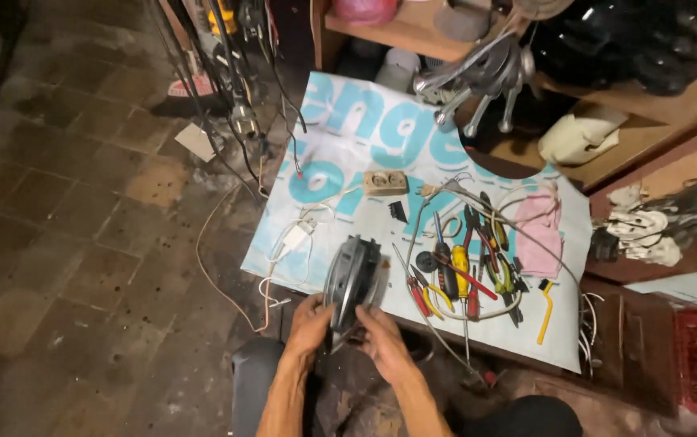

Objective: The person sits on the floor and uses a screwdriver to remove screws from the back of a clothes iron. They then use their hands to manipulate the internal components and wires of the iron.

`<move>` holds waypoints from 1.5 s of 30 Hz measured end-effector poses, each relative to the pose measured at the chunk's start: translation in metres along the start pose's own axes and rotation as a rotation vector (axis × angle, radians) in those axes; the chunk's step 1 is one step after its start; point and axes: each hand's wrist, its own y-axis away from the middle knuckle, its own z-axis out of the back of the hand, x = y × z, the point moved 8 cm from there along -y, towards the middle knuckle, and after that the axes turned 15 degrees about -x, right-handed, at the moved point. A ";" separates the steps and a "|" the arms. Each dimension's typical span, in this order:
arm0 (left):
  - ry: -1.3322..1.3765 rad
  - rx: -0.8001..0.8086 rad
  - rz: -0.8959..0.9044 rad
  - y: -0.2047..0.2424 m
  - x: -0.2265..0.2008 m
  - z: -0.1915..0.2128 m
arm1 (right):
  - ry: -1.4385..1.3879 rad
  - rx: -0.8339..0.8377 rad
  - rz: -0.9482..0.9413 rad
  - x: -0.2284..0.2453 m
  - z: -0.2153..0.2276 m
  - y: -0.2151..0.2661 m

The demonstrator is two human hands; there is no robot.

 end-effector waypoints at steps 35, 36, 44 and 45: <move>1.304 0.099 0.080 0.139 0.092 0.002 | -0.675 -0.293 0.488 -0.055 0.059 0.168; 1.262 -0.077 0.054 0.142 0.085 0.012 | -0.617 -0.274 0.525 -0.052 0.054 0.179; 1.233 -0.071 0.151 0.148 0.087 0.042 | -0.018 -0.230 0.994 -0.050 0.064 0.200; 1.216 -0.052 0.177 0.144 0.088 0.041 | 0.102 -0.241 1.091 -0.048 0.066 0.201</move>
